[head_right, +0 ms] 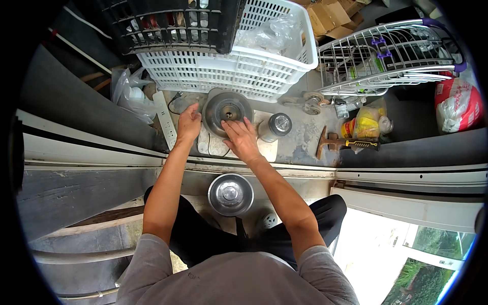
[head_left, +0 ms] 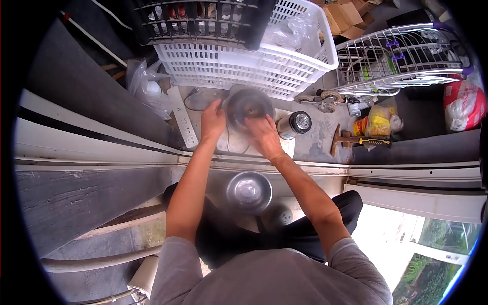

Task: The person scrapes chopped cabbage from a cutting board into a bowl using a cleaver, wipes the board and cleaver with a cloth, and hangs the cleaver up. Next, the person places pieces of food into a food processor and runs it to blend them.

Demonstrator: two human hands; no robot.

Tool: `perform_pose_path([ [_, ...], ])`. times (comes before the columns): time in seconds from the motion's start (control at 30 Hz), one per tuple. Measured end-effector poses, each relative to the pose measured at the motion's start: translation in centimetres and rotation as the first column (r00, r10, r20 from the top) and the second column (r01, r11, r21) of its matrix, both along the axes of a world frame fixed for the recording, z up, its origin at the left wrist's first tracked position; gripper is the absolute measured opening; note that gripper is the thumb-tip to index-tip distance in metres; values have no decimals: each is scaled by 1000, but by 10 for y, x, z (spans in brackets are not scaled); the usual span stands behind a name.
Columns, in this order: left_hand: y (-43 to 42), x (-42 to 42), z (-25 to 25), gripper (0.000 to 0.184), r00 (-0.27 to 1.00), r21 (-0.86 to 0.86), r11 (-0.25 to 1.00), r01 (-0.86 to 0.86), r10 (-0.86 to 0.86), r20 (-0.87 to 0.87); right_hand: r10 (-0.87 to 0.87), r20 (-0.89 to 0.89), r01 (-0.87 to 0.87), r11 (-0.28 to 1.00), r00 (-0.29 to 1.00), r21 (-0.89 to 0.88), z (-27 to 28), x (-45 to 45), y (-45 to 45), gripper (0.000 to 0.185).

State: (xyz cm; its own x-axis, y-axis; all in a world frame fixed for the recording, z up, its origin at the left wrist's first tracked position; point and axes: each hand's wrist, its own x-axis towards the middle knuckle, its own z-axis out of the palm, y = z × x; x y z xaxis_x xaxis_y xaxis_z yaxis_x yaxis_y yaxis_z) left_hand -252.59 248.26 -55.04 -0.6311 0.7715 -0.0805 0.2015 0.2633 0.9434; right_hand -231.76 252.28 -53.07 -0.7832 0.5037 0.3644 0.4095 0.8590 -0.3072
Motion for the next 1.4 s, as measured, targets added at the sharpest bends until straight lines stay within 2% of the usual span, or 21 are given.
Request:
perform_pose_path([
  [0.07,-1,3,3,43,993,-89,993,72,-80,-90,-15,8,15,1000,1000,-7,-1,-8,3,69],
  [0.1,-2,3,4,51,987,-135,984,115,-129,-95,6,34,-6,1000,999,4,-2,-10,5,69],
  [0.2,-3,11,1,58,950,-174,966,190,-226,-216,-14,51,15,1000,999,-26,-7,-10,6,68],
  [0.3,-6,16,7,66,919,-230,945,234,-292,-264,27,21,-25,997,999,-75,6,-5,4,61],
  [0.4,-8,20,14,73,914,-287,928,238,-314,-258,-2,-174,-31,982,985,-186,2,0,17,52],
  [0.43,-8,21,15,74,910,-299,925,236,-318,-267,-91,-199,45,974,976,-223,9,-1,19,44],
  [0.47,-9,20,15,75,905,-313,920,235,-324,-276,-176,-165,156,980,970,-126,8,-2,26,44],
  [0.53,-9,17,16,78,908,-274,931,242,-317,-273,-311,-75,303,948,947,-95,-6,-1,34,47],
  [0.57,-8,16,18,79,910,-255,935,248,-315,-269,-334,-92,295,909,938,-294,-16,-1,36,52],
  [0.67,-7,18,36,79,911,-306,926,222,-309,-273,-316,-61,256,854,947,-453,-19,8,34,53],
  [0.77,-5,19,39,78,897,-374,889,264,-369,-245,-287,-48,255,906,957,-337,-19,11,40,56],
  [0.9,-5,24,39,79,883,-392,895,213,-348,-314,-312,-62,250,852,948,-460,-20,11,45,58],
  [1.1,-3,19,15,81,880,-319,923,214,-324,-347,-325,-36,285,871,945,-400,-20,9,42,62],
  [1.2,1,17,7,80,871,-307,924,229,-336,-359,-340,-33,293,852,940,-434,-12,7,39,63],
  [1.3,3,14,6,80,869,-321,915,244,-353,-346,-326,-31,300,900,945,-315,-21,7,41,64],
  [1.4,3,21,25,82,878,-393,883,255,-382,-289,-312,-68,251,861,948,-443,-17,12,41,65],
])
